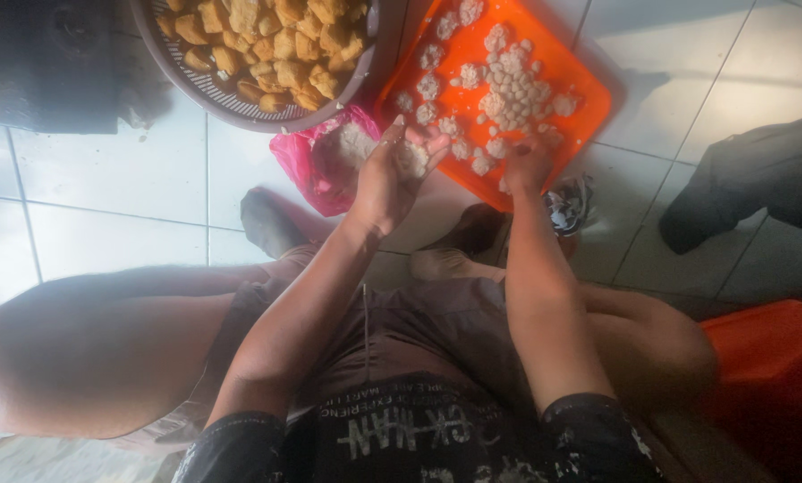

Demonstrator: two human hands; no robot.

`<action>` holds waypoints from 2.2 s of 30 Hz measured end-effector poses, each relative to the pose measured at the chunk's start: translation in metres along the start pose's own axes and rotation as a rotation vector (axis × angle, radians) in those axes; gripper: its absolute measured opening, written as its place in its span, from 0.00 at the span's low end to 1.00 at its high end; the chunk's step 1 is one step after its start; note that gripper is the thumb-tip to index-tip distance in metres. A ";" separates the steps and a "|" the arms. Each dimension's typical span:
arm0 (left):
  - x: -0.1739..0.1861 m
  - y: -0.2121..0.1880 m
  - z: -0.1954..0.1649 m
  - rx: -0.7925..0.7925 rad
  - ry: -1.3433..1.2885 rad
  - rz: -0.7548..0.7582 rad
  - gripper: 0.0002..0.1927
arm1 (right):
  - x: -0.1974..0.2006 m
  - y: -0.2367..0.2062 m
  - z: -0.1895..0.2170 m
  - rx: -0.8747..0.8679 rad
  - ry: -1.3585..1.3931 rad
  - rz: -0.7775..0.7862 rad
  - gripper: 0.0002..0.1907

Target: The person sits on the floor and repeatedly takes a small piece of dough from an orange tray, flattens it in their palm, places a filling inside, and seals it into a ball. The finished stuffed dough balls are placed back onto the tray.

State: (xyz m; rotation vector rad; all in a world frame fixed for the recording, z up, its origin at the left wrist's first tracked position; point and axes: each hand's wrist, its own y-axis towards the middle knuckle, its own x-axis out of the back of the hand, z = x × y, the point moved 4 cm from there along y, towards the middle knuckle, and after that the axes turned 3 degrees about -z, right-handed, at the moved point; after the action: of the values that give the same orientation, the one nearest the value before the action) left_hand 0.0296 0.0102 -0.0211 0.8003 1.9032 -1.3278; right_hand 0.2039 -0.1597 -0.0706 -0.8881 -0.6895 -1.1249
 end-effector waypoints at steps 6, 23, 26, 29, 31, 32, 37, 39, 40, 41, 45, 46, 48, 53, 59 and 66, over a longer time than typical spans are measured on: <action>-0.001 -0.004 -0.001 0.000 0.000 0.010 0.16 | 0.003 -0.012 -0.003 0.134 0.079 -0.055 0.09; 0.006 -0.004 -0.003 0.007 -0.036 -0.049 0.16 | 0.009 -0.024 0.012 0.142 0.054 -0.063 0.12; 0.006 -0.004 -0.002 -0.003 -0.031 -0.029 0.15 | 0.007 -0.023 0.005 0.085 0.058 -0.051 0.10; 0.005 -0.003 0.001 -0.008 -0.039 -0.009 0.15 | 0.010 -0.021 0.001 0.084 0.011 -0.121 0.08; 0.006 -0.004 0.000 -0.010 -0.044 -0.009 0.15 | 0.011 -0.020 0.003 0.076 0.128 -0.188 0.08; 0.006 -0.003 0.000 -0.010 -0.046 -0.009 0.15 | 0.013 -0.016 0.008 0.062 0.263 -0.224 0.09; 0.003 0.001 -0.005 -0.021 -0.058 0.004 0.15 | 0.029 -0.007 0.060 0.255 0.577 -0.300 0.08; 0.000 0.001 -0.008 -0.037 -0.062 0.013 0.15 | 0.039 -0.010 0.090 0.331 0.687 -0.254 0.09; -0.001 0.000 -0.009 -0.040 -0.058 0.009 0.16 | 0.044 -0.013 0.103 0.336 0.780 -0.205 0.10; -0.001 0.000 -0.010 -0.044 -0.053 0.006 0.16 | 0.049 -0.017 0.116 0.342 0.872 -0.155 0.10; -0.003 -0.002 -0.014 -0.057 -0.058 0.013 0.16 | 0.058 -0.029 0.137 0.329 0.912 -0.129 0.10; -0.003 -0.002 -0.015 -0.058 -0.065 0.017 0.16 | 0.056 -0.028 0.134 0.312 0.916 -0.120 0.09; -0.002 -0.003 -0.015 -0.057 -0.080 0.023 0.16 | 0.049 -0.022 0.119 0.339 0.847 -0.153 0.09; -0.003 -0.006 -0.013 -0.058 -0.079 0.048 0.16 | 0.027 -0.014 0.055 0.237 0.422 -0.216 0.09; -0.016 -0.003 -0.016 -0.128 -0.089 0.099 0.13 | 0.022 -0.042 0.062 0.174 0.483 -0.263 0.09; -0.030 -0.008 -0.028 -0.129 -0.176 0.018 0.15 | 0.028 -0.150 0.157 0.330 1.025 -0.001 0.07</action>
State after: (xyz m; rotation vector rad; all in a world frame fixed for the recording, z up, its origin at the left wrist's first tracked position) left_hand 0.0361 0.0309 0.0144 0.6136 1.8172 -1.2101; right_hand 0.0648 -0.0619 0.0667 0.0309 -0.0082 -1.2372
